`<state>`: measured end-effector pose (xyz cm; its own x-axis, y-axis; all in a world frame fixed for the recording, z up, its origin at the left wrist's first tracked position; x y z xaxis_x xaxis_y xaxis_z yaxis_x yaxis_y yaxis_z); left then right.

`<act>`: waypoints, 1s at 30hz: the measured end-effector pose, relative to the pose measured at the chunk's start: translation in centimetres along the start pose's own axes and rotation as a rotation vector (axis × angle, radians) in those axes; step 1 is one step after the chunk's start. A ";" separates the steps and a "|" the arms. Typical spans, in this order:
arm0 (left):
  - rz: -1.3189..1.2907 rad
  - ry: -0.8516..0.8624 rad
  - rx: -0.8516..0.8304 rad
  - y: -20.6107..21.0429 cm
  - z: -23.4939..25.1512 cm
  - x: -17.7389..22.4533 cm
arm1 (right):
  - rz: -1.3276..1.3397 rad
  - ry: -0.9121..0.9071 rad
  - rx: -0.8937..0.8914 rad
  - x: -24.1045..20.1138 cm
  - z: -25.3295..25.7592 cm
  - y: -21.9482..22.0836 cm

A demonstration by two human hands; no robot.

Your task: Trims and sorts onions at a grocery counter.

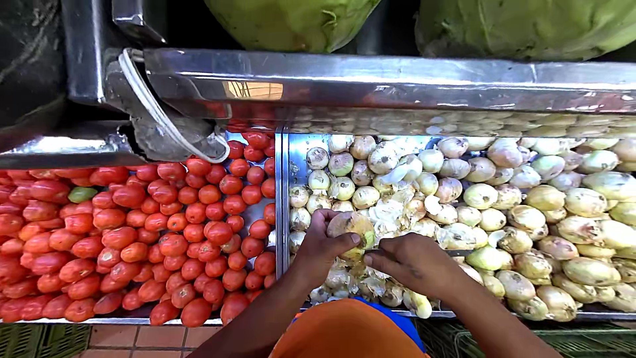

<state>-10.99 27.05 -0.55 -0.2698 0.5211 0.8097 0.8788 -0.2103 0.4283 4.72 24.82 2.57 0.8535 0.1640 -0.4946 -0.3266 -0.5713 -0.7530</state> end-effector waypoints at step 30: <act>0.171 -0.198 0.368 -0.1 3.6 -10.4 | -0.447 -0.144 0.064 1.9 -1.7 5.7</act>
<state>-6.90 24.65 -10.46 -0.0592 0.6603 0.7487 0.9954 -0.0178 0.0945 5.19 20.50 -1.99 0.8526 0.4951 -0.1671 0.0320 -0.3687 -0.9290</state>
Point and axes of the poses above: each hand's wrist, its own z-axis towards the middle knuckle, its own y-axis out of the palm, x = y × z, the point moved 10 cm from there along z, towards the middle knuckle, and after that the axes turned 6 degrees about -x, right-handed, at the moved point
